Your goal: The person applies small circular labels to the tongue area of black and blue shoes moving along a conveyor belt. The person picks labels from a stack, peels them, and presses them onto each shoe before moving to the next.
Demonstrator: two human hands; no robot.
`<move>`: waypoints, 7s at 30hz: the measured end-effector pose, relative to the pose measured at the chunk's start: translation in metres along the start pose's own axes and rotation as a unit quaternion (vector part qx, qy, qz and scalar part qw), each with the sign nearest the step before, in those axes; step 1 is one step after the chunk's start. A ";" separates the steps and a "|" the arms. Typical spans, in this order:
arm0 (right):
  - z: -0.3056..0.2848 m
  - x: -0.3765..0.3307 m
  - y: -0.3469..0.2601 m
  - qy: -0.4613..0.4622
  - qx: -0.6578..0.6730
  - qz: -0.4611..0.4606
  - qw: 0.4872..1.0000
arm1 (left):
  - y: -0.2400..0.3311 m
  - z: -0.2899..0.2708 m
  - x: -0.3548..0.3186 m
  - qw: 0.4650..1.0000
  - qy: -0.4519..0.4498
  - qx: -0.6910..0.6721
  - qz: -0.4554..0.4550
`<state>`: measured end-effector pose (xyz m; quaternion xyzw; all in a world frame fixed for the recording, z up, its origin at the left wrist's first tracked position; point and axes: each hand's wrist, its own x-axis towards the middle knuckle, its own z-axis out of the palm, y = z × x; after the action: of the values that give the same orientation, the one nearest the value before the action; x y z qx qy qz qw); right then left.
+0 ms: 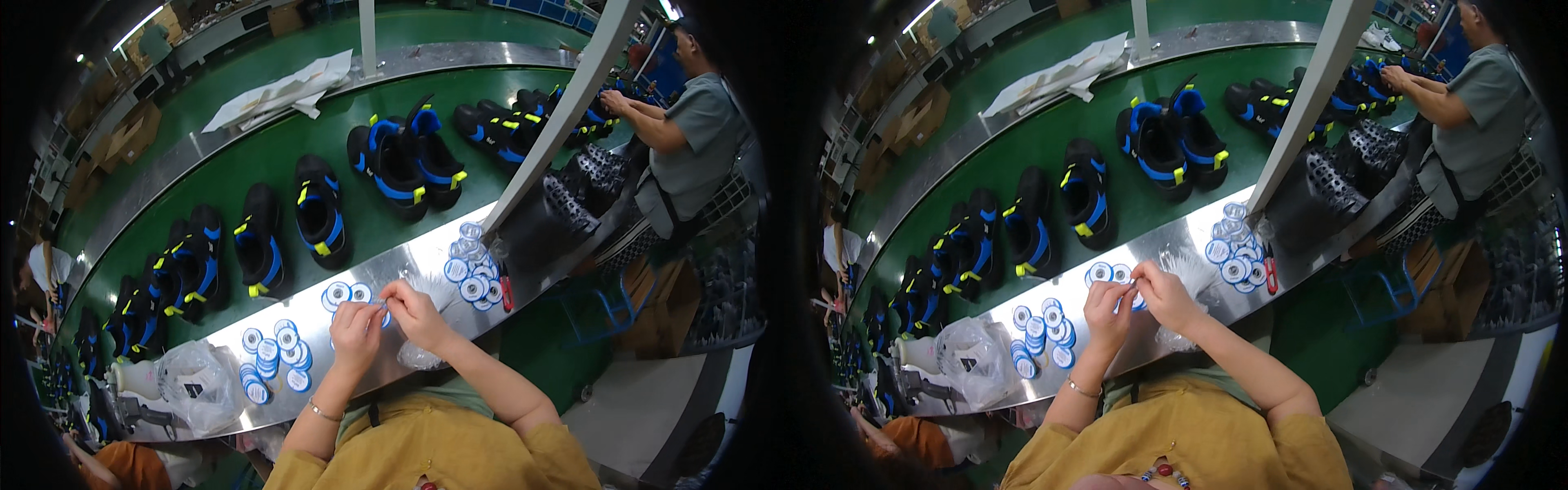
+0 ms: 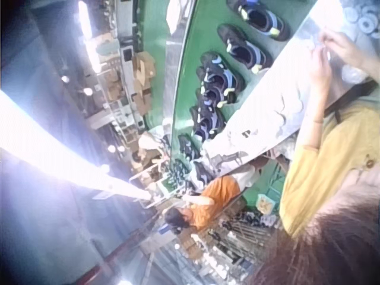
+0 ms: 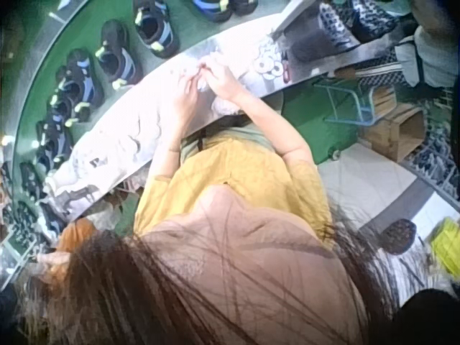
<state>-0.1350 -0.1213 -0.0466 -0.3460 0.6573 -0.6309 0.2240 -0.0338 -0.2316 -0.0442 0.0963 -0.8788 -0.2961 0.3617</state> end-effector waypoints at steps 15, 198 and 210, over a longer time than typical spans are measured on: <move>-0.048 0.034 -0.006 -0.057 -0.065 0.013 0.996 | -0.021 0.021 0.041 0.935 -0.120 -0.238 -0.235; -0.088 0.196 0.074 -0.020 -0.396 -0.280 0.874 | -0.115 0.125 0.108 0.981 -0.003 0.079 -0.176; -0.080 0.194 0.075 -0.060 -0.498 -0.351 0.791 | -0.125 0.123 0.101 0.982 0.056 0.006 -0.182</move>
<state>-0.3343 -0.2127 -0.0849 -0.6540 0.6988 -0.2295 -0.1771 -0.1974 -0.3156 -0.1289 0.2733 -0.8265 -0.3459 0.3502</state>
